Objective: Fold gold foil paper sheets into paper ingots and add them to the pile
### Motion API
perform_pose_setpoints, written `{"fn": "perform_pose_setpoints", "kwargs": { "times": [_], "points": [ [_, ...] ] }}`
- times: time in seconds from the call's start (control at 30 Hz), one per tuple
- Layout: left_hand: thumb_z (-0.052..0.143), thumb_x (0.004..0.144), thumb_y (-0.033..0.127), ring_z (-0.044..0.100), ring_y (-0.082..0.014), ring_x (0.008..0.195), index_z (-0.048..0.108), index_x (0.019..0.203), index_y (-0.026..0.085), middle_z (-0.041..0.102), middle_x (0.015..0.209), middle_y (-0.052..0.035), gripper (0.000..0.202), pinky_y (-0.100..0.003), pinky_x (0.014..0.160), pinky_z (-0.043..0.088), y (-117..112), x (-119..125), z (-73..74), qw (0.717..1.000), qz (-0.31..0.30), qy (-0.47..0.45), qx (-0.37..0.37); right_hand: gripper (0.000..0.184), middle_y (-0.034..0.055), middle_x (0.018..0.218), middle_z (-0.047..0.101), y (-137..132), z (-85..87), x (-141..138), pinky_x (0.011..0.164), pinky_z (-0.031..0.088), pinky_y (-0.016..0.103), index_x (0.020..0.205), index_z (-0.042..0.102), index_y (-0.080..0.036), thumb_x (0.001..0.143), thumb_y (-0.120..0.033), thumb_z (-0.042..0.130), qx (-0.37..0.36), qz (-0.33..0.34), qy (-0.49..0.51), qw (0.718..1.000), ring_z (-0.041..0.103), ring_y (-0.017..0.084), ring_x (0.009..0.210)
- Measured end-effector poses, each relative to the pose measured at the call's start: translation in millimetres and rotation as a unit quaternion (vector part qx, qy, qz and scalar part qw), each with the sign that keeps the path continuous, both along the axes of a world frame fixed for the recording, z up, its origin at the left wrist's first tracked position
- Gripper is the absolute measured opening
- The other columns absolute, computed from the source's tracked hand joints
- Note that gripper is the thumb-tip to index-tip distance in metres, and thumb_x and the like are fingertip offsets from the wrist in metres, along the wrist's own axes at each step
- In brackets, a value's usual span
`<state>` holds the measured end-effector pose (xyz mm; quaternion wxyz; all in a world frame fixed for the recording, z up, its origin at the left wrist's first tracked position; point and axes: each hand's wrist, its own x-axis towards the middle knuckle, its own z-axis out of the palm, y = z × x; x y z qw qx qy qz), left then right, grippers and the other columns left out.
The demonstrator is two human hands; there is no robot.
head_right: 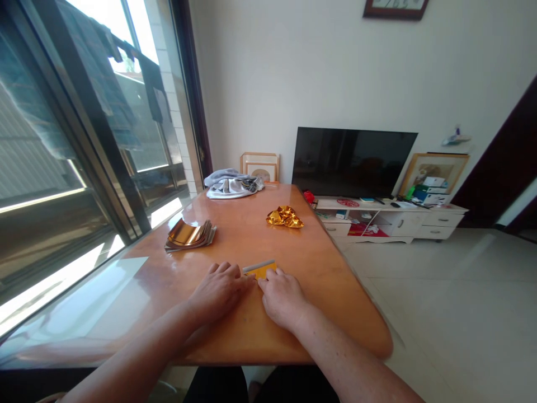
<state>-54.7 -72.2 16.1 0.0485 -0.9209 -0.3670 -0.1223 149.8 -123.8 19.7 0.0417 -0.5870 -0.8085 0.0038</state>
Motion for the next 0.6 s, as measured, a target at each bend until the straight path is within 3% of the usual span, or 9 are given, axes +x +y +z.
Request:
{"fn": "perform_pose_setpoints", "kwargs": {
  "times": [0.2,0.47,0.6],
  "points": [
    [0.038,0.101,0.043,0.049,-0.0243,0.089,0.07,0.116,0.038,0.059,0.095,-0.0072,0.036,-0.038,0.078,0.03,1.9,2.6,-1.9,1.0,0.018,0.01,-0.005,0.035,0.0113,0.111,0.065,-0.2,-0.9,0.9,0.089,0.042,0.036,0.117,0.068,-0.023,0.096,-0.023,0.04,0.0,0.005,0.009,1.0,0.055,0.027,0.106],
    [0.042,0.098,0.041,0.051,-0.0237,0.088,0.068,0.118,0.04,0.06,0.094,-0.005,0.033,-0.038,0.078,0.032,11.1,-12.6,-1.3,0.999,0.029,-0.004,-0.027,0.035,0.0117,0.109,0.065,0.5,-2.2,0.8,0.086,0.042,0.037,0.117,0.069,-0.023,0.095,-0.021,0.042,0.0,0.0,0.014,1.0,0.055,0.027,0.105],
    [0.045,0.096,0.038,0.053,-0.024,0.088,0.073,0.103,0.034,0.061,0.09,-0.0057,0.029,-0.037,0.078,0.032,13.3,-13.1,3.3,0.999,0.043,-0.001,-0.029,0.036,0.0116,0.109,0.065,0.9,-4.3,0.9,0.085,0.042,0.037,0.118,0.069,-0.023,0.095,-0.022,0.041,0.008,-0.003,0.017,1.0,0.055,0.027,0.104]
  ]
}}
